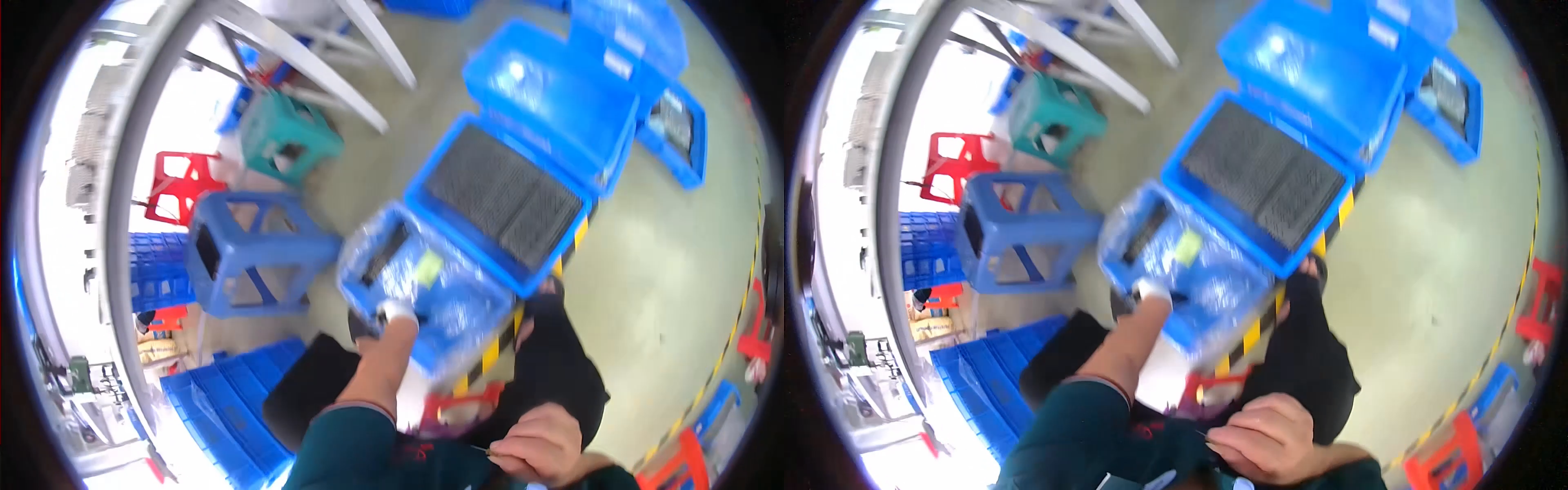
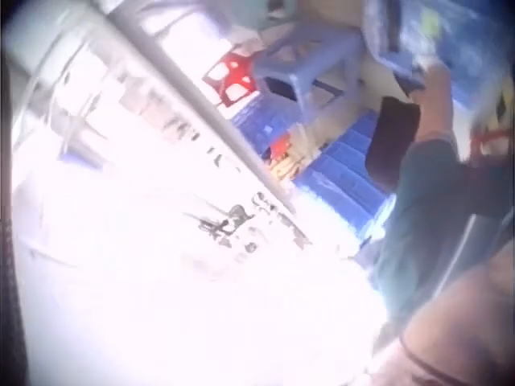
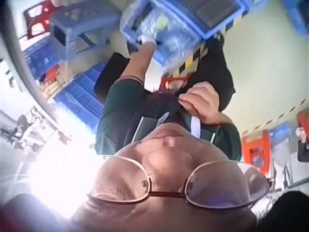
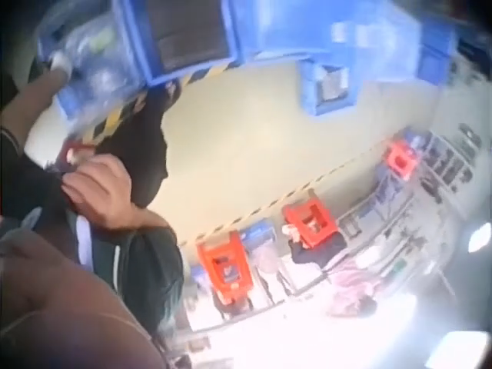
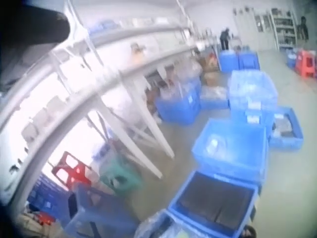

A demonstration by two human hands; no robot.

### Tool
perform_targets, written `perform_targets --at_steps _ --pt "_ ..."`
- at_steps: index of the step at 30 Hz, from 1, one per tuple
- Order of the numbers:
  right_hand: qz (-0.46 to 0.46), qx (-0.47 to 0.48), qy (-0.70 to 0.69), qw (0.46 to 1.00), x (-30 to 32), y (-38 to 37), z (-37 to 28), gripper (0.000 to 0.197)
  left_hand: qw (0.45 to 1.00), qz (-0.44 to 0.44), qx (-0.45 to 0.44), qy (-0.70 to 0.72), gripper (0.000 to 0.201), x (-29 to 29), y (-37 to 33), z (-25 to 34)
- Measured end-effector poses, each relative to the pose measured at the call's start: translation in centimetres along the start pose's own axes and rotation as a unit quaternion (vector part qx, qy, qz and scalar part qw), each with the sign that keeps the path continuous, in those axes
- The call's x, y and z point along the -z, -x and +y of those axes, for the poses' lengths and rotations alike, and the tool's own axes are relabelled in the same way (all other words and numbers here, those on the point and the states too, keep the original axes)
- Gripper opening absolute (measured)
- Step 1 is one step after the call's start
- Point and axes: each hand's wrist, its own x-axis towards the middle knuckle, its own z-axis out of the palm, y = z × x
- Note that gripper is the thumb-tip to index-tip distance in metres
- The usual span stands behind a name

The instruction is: Inspect small black rods and place them into a slotted blue tray for sorting or organization.

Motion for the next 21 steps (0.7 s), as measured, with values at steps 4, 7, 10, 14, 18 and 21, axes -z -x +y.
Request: perform_targets --at_steps 4,7,10,14,18,21 --pt "0.025 -0.037 0.059 0.997 -0.4 1.1 -0.8 0.016 0.974 -0.030 -0.056 0.220 0.038 1.3 3.9 -3.2" --pt "0.048 -0.043 0.039 0.997 -1.8 1.3 -1.1 0.017 0.812 -0.199 -0.194 0.513 0.020 -2.3 5.8 -7.6" --pt "0.114 -0.097 -0.007 0.989 -3.0 1.9 -0.4 0.013 0.515 -0.281 -0.247 0.771 0.015 -3.3 10.5 -6.8" --pt "0.133 -0.137 -0.142 0.971 -4.5 1.3 0.9 0.013 0.306 -0.264 -0.420 0.813 0.021 -3.5 17.7 -7.5" --pt "0.107 -0.162 -0.296 0.935 -7.2 -1.3 1.4 0.021 0.191 -0.298 -0.522 0.776 0.029 -4.5 25.4 -8.5" --pt "0.058 -0.189 -0.362 0.911 -9.4 -4.0 0.4 0.022 0.179 -0.295 -0.560 0.753 0.031 -6.0 28.5 -8.7"
